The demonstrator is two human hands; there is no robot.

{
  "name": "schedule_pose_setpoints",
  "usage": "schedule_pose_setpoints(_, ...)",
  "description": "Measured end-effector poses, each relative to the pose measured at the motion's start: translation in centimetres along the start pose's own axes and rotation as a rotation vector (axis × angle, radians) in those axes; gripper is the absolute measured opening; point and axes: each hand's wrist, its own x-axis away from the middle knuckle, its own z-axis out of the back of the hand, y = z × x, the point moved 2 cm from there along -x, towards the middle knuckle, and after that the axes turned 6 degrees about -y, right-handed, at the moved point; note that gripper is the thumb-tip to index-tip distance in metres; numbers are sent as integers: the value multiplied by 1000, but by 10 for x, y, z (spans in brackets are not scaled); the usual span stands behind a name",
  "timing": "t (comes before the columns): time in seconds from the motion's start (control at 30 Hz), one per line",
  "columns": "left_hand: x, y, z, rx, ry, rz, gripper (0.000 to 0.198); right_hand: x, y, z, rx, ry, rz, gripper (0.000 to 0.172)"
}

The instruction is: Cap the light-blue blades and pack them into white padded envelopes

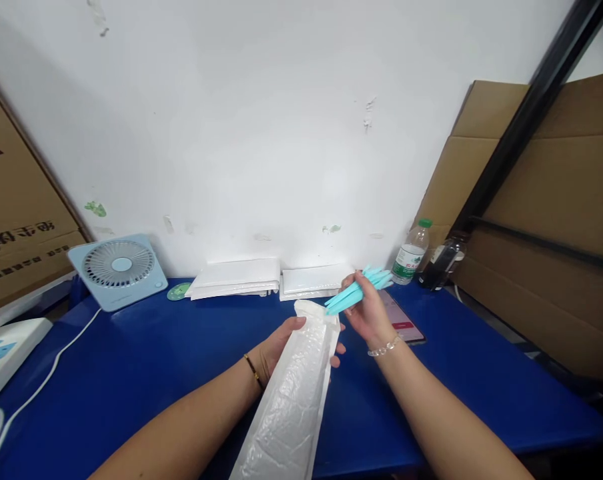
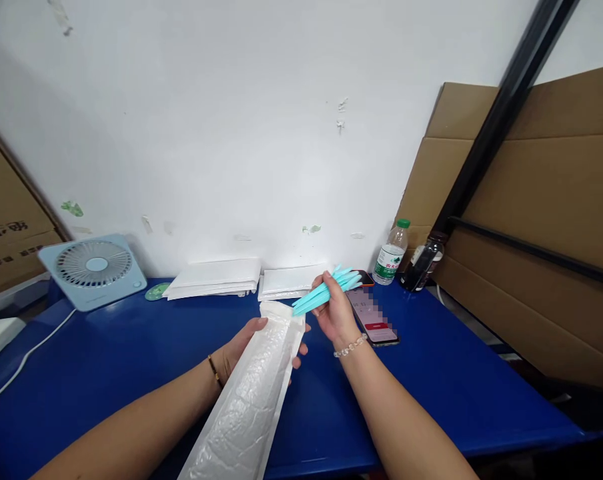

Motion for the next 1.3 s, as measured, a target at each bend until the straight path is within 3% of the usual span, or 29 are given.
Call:
schedule_pose_setpoints(0.1, -1, -1, 0, 1, 16, 1, 68, 7, 16, -10, 87, -78, -133, 35)
schedule_pose_setpoints(0.23, 1, 0, 3, 47, 44, -7, 55, 21, 29, -23, 306, -350, -411, 38)
schedule_pose_setpoints(0.33, 1, 1, 2, 73, 18, -13, 47, 26, 26, -25, 390, -539, -489, 42)
schedule_pose_setpoints(0.53, 3, 5, -2, 107, -62, -80, 47, 22, 2, -28, 510, -629, -335, 44)
schedule_pose_setpoints(0.67, 8, 10, -5, 106, -107, -119, 51, 21, -11, -47, 694, -733, -361, 46)
schedule_pose_setpoints(0.9, 20, 22, -13, 88, -131, -211, 61, 8, -28, -73, 805, -715, -254, 28)
schedule_pose_setpoints(1.07, 27, 28, -25, 42, -154, -240, 62, 6, -36, -85, 974, -719, -207, 28)
schedule_pose_setpoints(1.3, 33, 31, -38, -12, -176, -261, 59, 20, -57, -109, 1265, -836, 0, 10)
